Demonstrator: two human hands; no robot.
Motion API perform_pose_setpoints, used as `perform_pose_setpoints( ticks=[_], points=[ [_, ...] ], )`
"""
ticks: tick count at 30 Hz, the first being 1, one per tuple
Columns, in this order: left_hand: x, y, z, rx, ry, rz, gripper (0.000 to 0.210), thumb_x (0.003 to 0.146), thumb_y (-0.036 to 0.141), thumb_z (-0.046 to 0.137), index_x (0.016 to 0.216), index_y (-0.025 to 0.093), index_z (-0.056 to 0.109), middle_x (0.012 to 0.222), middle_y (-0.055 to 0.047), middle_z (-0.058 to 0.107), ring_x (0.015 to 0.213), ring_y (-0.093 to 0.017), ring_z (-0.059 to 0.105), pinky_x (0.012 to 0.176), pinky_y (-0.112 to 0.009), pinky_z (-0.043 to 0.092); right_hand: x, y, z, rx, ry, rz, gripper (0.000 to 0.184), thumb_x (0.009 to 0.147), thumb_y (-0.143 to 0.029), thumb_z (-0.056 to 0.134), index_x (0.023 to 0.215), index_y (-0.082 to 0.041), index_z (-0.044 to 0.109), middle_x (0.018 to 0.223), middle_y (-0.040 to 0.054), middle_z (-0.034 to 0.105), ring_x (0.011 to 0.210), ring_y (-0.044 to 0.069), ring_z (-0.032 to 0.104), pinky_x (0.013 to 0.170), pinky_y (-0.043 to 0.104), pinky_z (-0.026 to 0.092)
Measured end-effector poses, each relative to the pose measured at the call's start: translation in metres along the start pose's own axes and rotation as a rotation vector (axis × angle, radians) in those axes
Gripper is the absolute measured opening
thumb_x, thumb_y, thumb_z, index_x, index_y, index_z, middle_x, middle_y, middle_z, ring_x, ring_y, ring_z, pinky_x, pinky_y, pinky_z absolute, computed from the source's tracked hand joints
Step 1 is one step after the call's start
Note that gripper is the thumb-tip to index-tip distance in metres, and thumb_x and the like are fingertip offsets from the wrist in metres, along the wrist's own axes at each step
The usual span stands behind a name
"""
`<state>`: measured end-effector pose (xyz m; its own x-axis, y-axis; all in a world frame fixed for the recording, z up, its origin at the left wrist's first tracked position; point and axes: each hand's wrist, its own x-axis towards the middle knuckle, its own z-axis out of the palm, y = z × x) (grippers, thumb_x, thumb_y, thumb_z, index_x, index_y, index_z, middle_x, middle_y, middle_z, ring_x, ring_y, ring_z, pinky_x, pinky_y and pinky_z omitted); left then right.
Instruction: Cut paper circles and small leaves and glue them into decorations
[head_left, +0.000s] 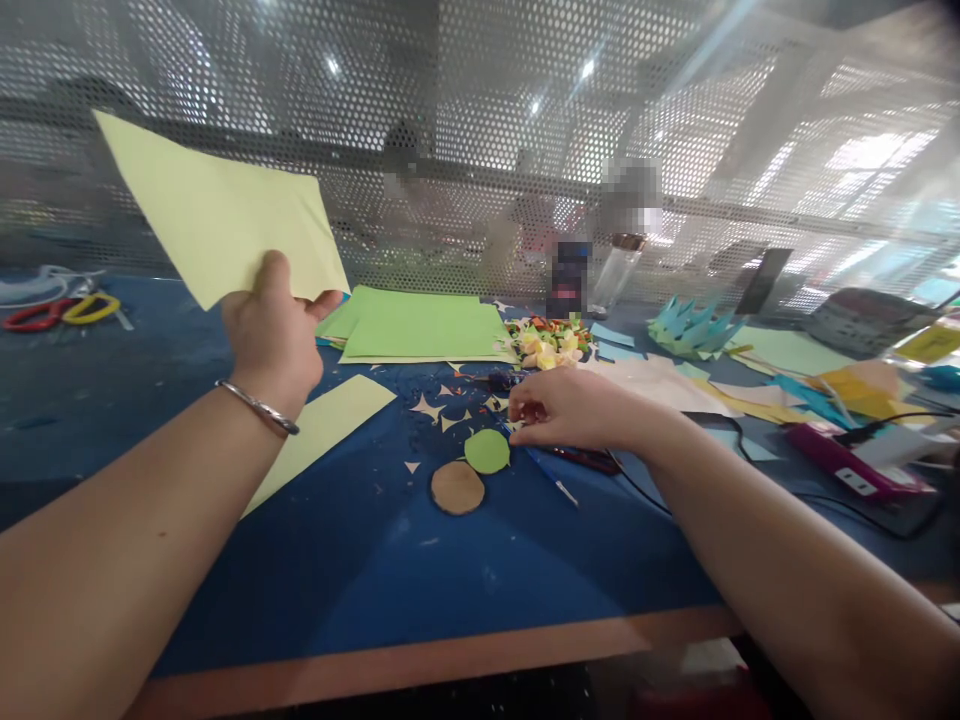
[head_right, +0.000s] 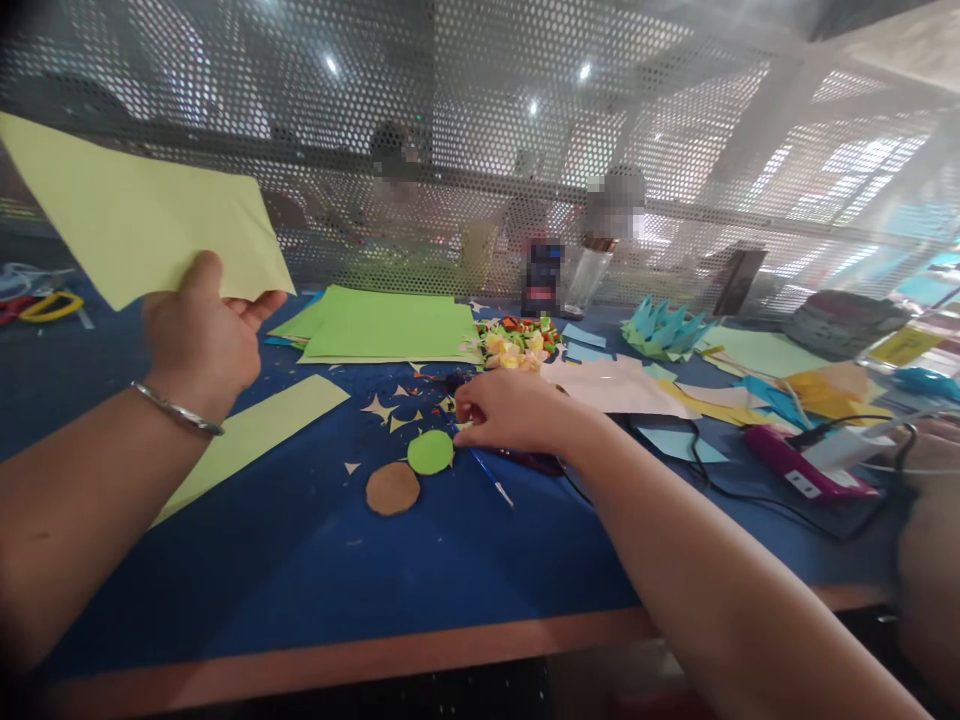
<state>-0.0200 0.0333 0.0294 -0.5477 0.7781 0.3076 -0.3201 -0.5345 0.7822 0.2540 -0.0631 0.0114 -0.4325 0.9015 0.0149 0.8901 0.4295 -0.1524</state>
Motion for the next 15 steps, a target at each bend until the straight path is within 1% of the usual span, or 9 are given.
perform_pose_setpoints(
  ticks=[2, 4, 7, 9, 11, 13, 15],
  points=[
    [-0.005, -0.004, -0.001, 0.070, -0.037, -0.011, 0.026, 0.094, 0.021, 0.056, 0.072, 0.022, 0.042, 0.050, 0.011, 0.032, 0.054, -0.007, 0.046, 0.078, -0.030, 0.062, 0.001, -0.009, 0.004, 0.036, -0.036, -0.101, 0.031, 0.079, -0.045, 0.076, 0.100, -0.022, 0.074, 0.092, 0.0031, 0.074, 0.078, 0.019, 0.064, 0.060, 0.027, 0.036],
    [-0.010, -0.007, -0.001, 0.127, -0.097, -0.026, 0.028, 0.094, 0.026, 0.058, 0.071, 0.021, 0.044, 0.049, 0.011, 0.028, 0.056, -0.008, 0.053, 0.077, -0.029, 0.060, 0.003, -0.017, 0.008, 0.026, -0.049, -0.147, 0.031, 0.081, -0.045, 0.075, 0.101, -0.021, 0.073, 0.094, 0.0039, 0.073, 0.078, 0.019, 0.063, 0.060, 0.027, 0.036],
    [-0.017, -0.011, -0.002, 0.157, -0.166, -0.040, 0.031, 0.092, 0.032, 0.062, 0.068, 0.021, 0.045, 0.049, 0.010, 0.027, 0.058, -0.011, 0.060, 0.075, -0.031, 0.060, 0.008, -0.024, 0.013, -0.045, 0.008, -0.109, 0.021, 0.087, -0.037, 0.070, 0.100, -0.020, 0.072, 0.092, 0.0048, 0.074, 0.078, 0.019, 0.063, 0.060, 0.027, 0.033],
    [-0.020, -0.014, -0.002, 0.174, -0.180, -0.046, 0.035, 0.091, 0.035, 0.063, 0.064, 0.022, 0.045, 0.049, 0.009, 0.030, 0.056, -0.013, 0.062, 0.073, -0.033, 0.060, 0.011, -0.026, 0.015, -0.073, 0.044, -0.068, 0.015, 0.089, -0.032, 0.067, 0.098, -0.021, 0.073, 0.091, 0.0048, 0.074, 0.077, 0.019, 0.062, 0.060, 0.028, 0.031],
    [-0.023, -0.017, -0.002, 0.214, -0.206, -0.078, 0.039, 0.088, 0.039, 0.066, 0.061, 0.022, 0.045, 0.051, 0.008, 0.034, 0.057, -0.016, 0.065, 0.071, -0.033, 0.059, 0.012, -0.025, 0.016, -0.063, 0.061, -0.061, 0.013, 0.090, -0.028, 0.065, 0.098, -0.021, 0.073, 0.091, 0.0045, 0.074, 0.077, 0.019, 0.062, 0.060, 0.029, 0.032],
    [-0.027, -0.019, -0.002, 0.277, -0.246, -0.133, 0.042, 0.085, 0.044, 0.069, 0.059, 0.022, 0.045, 0.052, 0.006, 0.035, 0.061, -0.019, 0.070, 0.067, -0.031, 0.056, 0.012, -0.024, 0.017, -0.042, 0.080, -0.087, 0.014, 0.090, -0.030, 0.066, 0.098, -0.020, 0.073, 0.092, 0.0044, 0.074, 0.079, 0.019, 0.063, 0.062, 0.029, 0.034],
    [-0.032, -0.022, -0.002, 0.327, -0.302, -0.174, 0.042, 0.085, 0.047, 0.069, 0.059, 0.022, 0.046, 0.051, 0.005, 0.037, 0.066, -0.023, 0.074, 0.062, -0.029, 0.054, 0.011, -0.024, 0.020, -0.034, 0.100, -0.136, 0.019, 0.089, -0.036, 0.069, 0.098, -0.020, 0.072, 0.096, 0.0050, 0.074, 0.084, 0.020, 0.063, 0.065, 0.029, 0.036]
  ],
)
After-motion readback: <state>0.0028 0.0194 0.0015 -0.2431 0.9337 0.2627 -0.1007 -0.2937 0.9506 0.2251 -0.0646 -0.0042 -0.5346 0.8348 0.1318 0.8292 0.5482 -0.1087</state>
